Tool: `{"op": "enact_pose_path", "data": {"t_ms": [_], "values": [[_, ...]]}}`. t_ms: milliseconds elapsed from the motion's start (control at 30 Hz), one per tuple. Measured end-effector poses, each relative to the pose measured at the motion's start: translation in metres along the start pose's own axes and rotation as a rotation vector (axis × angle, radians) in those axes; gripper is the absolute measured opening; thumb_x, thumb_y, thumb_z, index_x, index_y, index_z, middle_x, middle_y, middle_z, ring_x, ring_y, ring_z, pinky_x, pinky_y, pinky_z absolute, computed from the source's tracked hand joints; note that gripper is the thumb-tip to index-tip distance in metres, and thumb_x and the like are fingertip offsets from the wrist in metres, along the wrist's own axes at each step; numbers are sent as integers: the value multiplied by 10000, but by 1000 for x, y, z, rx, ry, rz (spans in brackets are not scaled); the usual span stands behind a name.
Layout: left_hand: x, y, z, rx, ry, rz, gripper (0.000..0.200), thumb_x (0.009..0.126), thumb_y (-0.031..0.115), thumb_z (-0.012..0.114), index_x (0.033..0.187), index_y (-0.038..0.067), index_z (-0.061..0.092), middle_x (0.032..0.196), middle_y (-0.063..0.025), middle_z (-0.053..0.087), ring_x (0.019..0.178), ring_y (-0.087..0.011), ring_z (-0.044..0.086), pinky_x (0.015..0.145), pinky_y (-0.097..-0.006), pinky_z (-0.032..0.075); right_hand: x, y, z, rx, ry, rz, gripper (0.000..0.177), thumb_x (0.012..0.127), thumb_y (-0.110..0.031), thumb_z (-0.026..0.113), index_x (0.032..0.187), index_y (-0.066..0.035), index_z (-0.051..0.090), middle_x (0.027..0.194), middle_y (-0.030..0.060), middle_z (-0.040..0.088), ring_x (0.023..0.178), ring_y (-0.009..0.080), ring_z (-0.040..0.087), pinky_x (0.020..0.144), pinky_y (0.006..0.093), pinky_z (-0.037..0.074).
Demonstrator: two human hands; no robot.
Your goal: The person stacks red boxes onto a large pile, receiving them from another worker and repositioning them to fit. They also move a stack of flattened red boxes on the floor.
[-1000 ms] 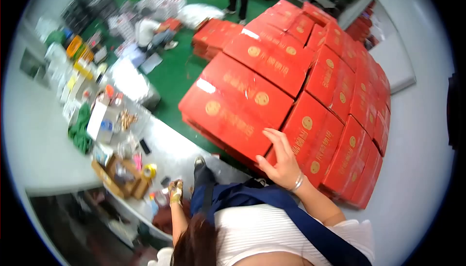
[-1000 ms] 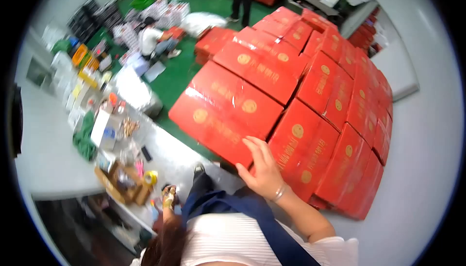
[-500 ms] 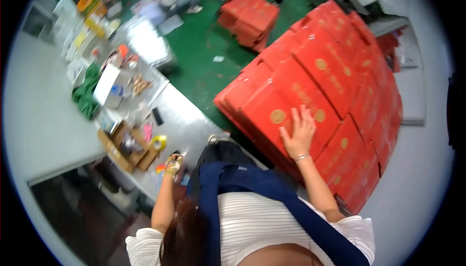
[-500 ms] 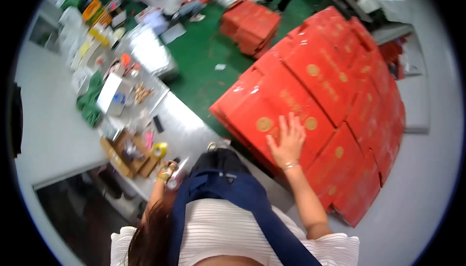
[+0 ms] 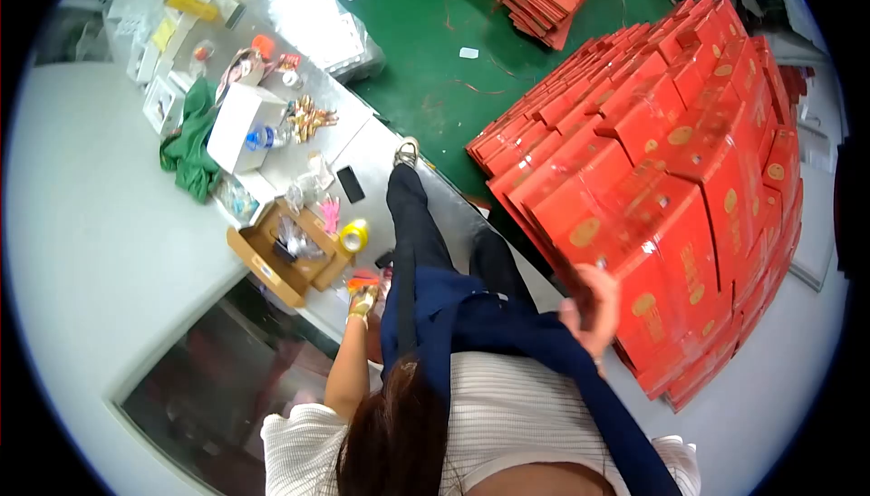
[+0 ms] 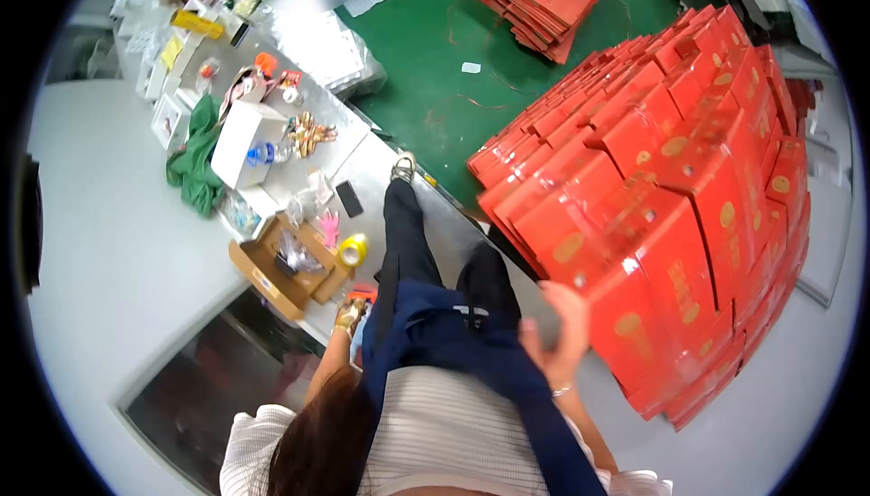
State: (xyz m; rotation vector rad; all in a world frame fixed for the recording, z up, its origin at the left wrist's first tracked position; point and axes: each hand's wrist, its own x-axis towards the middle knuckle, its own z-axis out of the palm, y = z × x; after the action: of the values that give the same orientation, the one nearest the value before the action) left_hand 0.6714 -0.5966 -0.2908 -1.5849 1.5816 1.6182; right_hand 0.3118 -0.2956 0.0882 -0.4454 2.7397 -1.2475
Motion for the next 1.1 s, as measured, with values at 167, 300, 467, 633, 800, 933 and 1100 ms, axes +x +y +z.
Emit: {"op": "enact_pose_path", "data": {"t_ms": [167, 300, 467, 633, 800, 933, 1100], "values": [[129, 189, -12, -551, -188, -24, 81, 874, 150, 675, 911, 101, 622, 796, 9, 594, 871, -185, 592, 798, -297, 520, 86, 16, 175, 207, -122, 419, 351, 821, -37, 646, 1161, 9, 572, 1122, 165, 599, 1022, 275, 600, 925, 336, 454], [350, 148, -33, -135, -136, 175, 152, 928, 158, 630, 953, 21, 691, 800, -45, 655, 716, -138, 611, 689, -261, 508, 115, 155, 342, 336, -182, 734, 511, 846, -173, 692, 1271, -10, 458, 1055, 168, 610, 986, 246, 609, 887, 349, 478], [476, 258, 21, 815, 254, 7, 442, 804, 459, 636, 1052, 98, 701, 1067, -179, 695, 1066, -344, 638, 954, -434, 465, 179, 330, 529, -68, -612, 818, 548, 798, -342, 677, 1203, 6, 553, 1096, 226, 652, 1006, 385, 636, 912, 431, 495], [649, 295, 47, 1186, 487, 179, 712, 800, 591, 619, 1194, -2, 617, 1241, -265, 593, 1161, -426, 567, 1001, -483, 440, 239, 479, 626, -82, -872, 640, 481, 807, -328, 640, 1156, 0, 600, 1085, 240, 669, 1053, 387, 631, 934, 425, 491], [764, 267, 60, 1119, 615, 11, 1027, 761, 785, 535, 1276, -103, 521, 1359, -291, 466, 1311, -477, 378, 1082, -561, 296, 284, 592, 647, -203, -794, 671, 453, 838, -310, 646, 1169, -3, 607, 1090, 204, 679, 1071, 359, 632, 933, 413, 495], [772, 263, 101, 955, 1020, -124, 1075, 813, 651, 583, 1505, -65, 177, 1553, -295, 163, 1443, -469, 115, 1126, -632, 105, 369, 619, 636, 86, -453, 790, 346, 881, -232, 657, 1112, 21, 608, 962, 123, 689, 915, 203, 652, 837, 332, 520], [798, 223, 99, 938, 1244, 107, 976, 824, 599, 586, 1519, 15, 227, 1562, -232, 225, 1454, -402, 188, 1154, -578, 156, 537, 504, 551, 167, -266, 456, 253, 942, -182, 601, 1098, 17, 596, 948, 85, 674, 882, 143, 623, 784, 298, 506]]}}
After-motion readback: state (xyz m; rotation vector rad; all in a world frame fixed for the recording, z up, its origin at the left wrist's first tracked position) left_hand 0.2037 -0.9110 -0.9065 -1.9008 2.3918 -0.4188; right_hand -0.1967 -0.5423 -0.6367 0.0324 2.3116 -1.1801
